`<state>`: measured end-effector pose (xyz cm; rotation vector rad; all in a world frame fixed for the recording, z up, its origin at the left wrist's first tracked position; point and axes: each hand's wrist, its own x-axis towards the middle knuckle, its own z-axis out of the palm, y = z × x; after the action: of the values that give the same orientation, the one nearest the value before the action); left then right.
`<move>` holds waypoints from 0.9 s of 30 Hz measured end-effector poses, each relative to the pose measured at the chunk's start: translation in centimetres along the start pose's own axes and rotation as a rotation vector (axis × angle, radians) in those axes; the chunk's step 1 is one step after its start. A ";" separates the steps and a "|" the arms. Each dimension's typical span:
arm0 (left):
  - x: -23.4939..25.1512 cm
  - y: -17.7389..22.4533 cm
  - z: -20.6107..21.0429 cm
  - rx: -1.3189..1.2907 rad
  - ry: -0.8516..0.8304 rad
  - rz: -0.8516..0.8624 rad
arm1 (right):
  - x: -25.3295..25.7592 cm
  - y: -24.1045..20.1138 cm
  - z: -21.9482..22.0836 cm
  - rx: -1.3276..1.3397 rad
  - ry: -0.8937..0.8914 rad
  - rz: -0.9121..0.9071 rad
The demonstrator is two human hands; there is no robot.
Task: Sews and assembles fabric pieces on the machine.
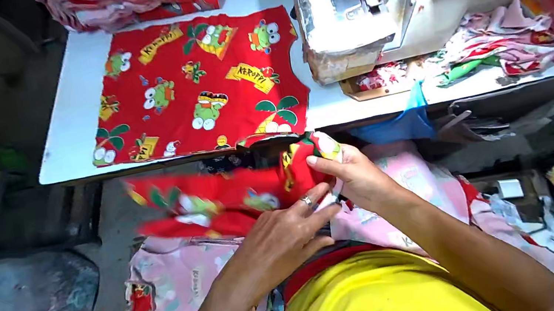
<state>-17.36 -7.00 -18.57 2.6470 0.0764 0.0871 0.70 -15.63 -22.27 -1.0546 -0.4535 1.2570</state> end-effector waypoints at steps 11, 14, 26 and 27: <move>5.0 0.6 -1.7 -0.881 0.595 -0.146 | -2.0 -8.4 1.4 -1.167 -0.104 -0.911; 5.3 0.8 -0.9 -0.829 0.542 -0.190 | -1.9 -10.6 1.7 -1.237 -0.009 -1.051; 1.3 -2.6 1.0 -0.727 0.762 -0.468 | -0.7 -13.0 -1.8 -1.108 0.334 -1.223; 1.1 -2.7 0.0 -0.806 0.824 -0.516 | -1.5 -12.5 -2.3 -1.134 0.360 -1.144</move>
<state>-16.38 -4.60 -19.81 1.5839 0.7970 0.8270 8.84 -17.29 -12.54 -1.5196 -1.3099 -0.3216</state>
